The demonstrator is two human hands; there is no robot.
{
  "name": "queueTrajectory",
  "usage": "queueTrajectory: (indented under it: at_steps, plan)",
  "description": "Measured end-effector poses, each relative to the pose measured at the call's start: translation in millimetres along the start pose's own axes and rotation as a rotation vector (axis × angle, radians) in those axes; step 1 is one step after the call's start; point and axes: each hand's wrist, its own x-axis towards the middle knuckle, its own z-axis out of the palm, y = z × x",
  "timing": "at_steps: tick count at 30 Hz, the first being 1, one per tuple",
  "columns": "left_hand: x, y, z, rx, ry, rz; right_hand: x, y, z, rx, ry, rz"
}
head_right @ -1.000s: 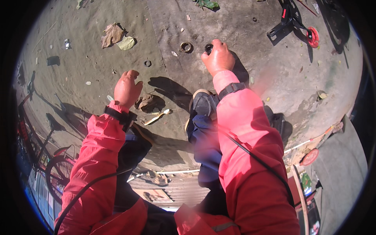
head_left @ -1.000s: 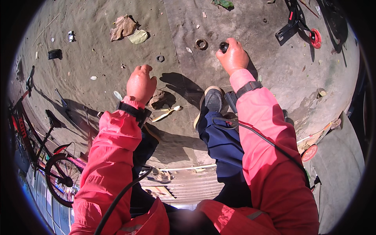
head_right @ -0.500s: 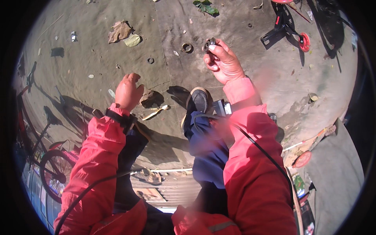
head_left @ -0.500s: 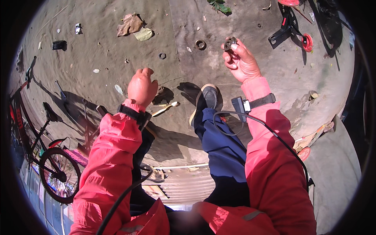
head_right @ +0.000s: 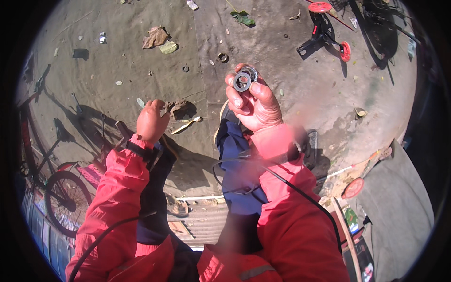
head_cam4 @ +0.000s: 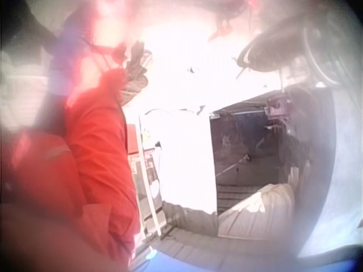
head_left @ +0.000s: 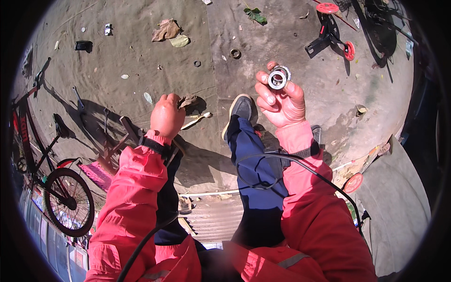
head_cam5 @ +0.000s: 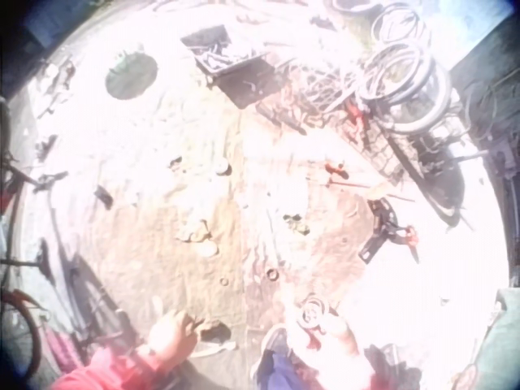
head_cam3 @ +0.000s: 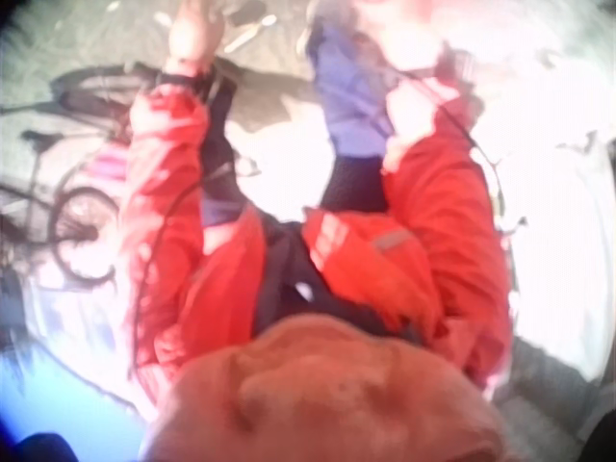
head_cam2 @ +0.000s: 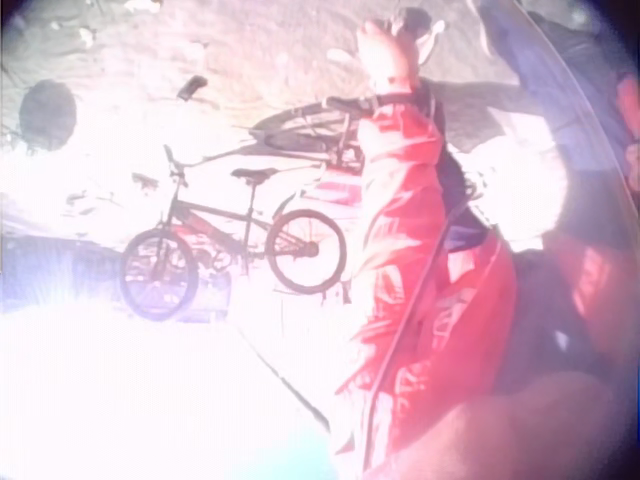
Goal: The person assembles a bicycle crankset by attaching chainrings to the crank arms, then installs the crankset onto the bicycle frame. They also handle a small bearing and a rag while working.
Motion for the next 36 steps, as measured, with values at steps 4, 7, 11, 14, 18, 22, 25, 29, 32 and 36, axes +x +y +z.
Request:
queueTrajectory:
  at_steps: [4,7,11,14,18,22,25,29,32,36]
  plan:
    - [2,7,-2,-0.044,0.019,0.034,-45,12,28,0.034,0.039,-0.063]
    - [20,22,10,-0.043,0.003,0.071,-85,23,49,0.094,0.039,-0.092]
    - [54,46,34,-0.04,0.0,0.142,-119,22,60,0.107,-0.005,-0.125]
    - [83,66,54,-0.027,0.039,0.201,-126,6,50,0.098,-0.085,-0.119]
    - [123,89,81,0.013,0.067,0.255,-132,-22,31,0.115,-0.032,-0.131]
    - [157,104,105,0.072,0.057,0.278,-142,-39,18,0.115,0.056,-0.269]
    - [175,109,117,0.106,0.055,0.292,-146,-48,16,0.116,0.107,-0.314]
    - [186,114,131,0.181,0.076,0.323,-148,-55,20,-0.105,0.179,-0.381]
    - [192,115,139,0.221,0.094,0.365,-148,-61,19,-0.176,0.15,-0.4]
    - [201,115,147,0.258,0.112,0.396,-149,-69,16,-0.177,0.177,-0.418]
